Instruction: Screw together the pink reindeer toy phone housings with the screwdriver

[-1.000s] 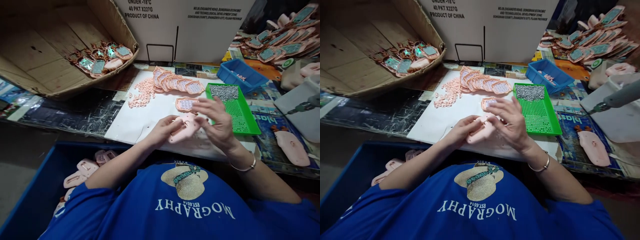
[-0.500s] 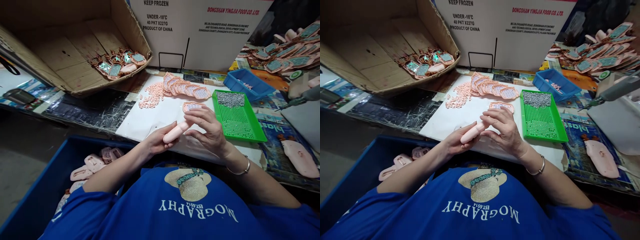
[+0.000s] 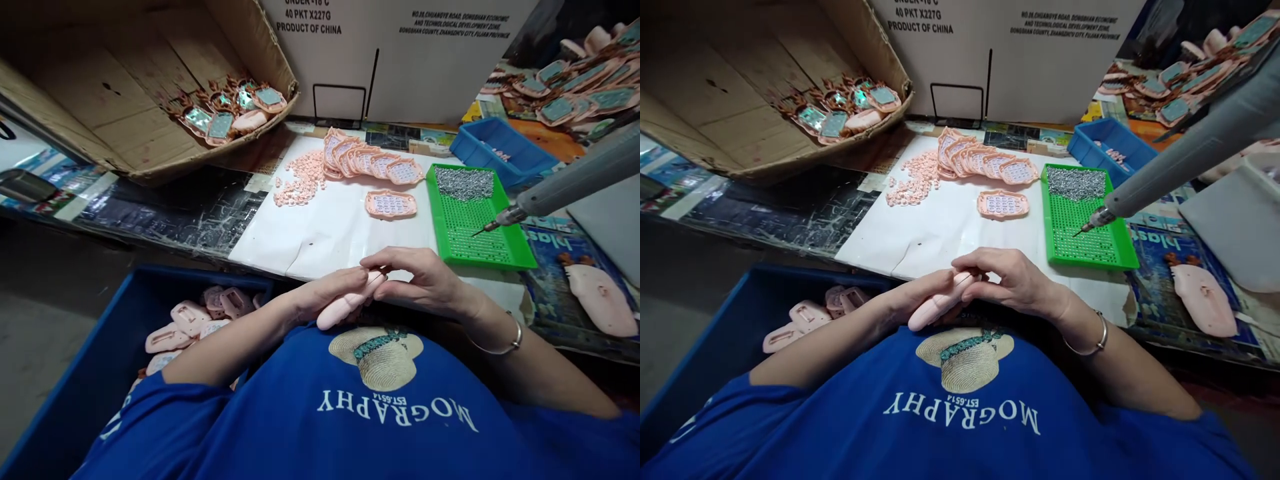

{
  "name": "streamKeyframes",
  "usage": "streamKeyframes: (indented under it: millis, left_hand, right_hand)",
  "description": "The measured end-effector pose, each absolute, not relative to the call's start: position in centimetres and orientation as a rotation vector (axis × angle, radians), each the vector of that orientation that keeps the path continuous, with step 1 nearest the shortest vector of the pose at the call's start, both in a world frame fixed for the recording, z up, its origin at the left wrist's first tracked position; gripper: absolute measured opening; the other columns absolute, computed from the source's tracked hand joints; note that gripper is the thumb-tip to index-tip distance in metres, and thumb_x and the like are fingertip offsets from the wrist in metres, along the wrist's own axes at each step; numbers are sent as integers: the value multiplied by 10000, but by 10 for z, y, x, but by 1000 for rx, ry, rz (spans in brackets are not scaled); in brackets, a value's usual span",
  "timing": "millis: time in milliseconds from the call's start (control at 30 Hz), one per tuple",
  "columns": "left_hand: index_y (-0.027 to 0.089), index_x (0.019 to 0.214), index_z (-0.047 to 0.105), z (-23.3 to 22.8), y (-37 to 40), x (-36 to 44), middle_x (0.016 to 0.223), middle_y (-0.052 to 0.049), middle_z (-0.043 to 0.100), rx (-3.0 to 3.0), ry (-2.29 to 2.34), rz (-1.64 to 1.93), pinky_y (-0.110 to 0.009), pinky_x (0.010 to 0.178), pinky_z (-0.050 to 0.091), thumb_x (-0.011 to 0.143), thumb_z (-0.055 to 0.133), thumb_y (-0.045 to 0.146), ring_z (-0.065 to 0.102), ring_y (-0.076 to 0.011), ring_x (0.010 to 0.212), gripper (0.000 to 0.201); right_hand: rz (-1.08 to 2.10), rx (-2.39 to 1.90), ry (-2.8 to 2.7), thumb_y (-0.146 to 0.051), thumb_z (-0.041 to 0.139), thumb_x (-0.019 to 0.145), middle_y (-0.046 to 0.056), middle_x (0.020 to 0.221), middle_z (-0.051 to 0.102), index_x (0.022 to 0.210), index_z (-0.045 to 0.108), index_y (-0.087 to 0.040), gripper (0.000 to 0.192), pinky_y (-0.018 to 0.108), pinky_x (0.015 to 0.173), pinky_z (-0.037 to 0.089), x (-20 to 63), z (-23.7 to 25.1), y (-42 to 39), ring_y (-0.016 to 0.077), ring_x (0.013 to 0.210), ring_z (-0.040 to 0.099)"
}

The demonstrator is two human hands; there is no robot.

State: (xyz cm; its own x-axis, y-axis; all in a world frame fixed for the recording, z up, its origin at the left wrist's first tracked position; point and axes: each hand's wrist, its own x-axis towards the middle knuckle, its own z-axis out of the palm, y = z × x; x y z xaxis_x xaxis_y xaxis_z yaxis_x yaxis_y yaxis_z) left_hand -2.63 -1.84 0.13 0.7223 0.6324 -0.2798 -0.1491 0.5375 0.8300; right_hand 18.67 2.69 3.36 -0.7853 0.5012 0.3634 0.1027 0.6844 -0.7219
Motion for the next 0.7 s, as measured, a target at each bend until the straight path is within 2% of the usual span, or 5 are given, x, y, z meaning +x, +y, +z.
streamKeyframes:
  millis: [200,300,467,567,700]
  left_hand:
    - [161,761,595,1,-23,-13,553,12,492,832,599,470,-243,438,250,564,652,930,397,-96,469,796]
    - [154,849,652,3,-21,-16,585,-10,543,857,618,453,-241,450,316,563,624,949,458,-119,485,845]
    - [183,1242,693,17,-22,-34,1126,-113,732,1294,790,602,-294,802,502,812,625,750,669,-257,985,715]
    - [159,1267,671,23,-32,-39,1043,-81,737,1607,924,495,-267,755,469,929,612,529,652,-216,891,505]
    - [115,1217,637,25,-45,-38,957,-77,717,1809,989,379,-257,700,443,993,511,468,631,-188,820,437]
  right_hand:
    - [948,-465,-2209,-310,715,955,41,832,732,1071,733,-176,178,241,619,528,190,29,17,139,711,679]
    - [984,-517,-2173,-332,729,942,30,799,723,1036,751,-186,175,239,591,511,190,31,12,134,678,664]
    - [928,-674,-2131,-352,777,901,23,778,721,990,756,-166,208,227,561,497,193,27,4,115,624,633]
    - [987,-779,-2050,-345,805,867,22,824,753,1023,755,-178,234,227,594,539,197,19,-3,127,655,668]
    - [1065,-883,-1992,-334,762,896,38,925,772,1047,750,-190,209,250,694,584,202,13,-11,162,789,720]
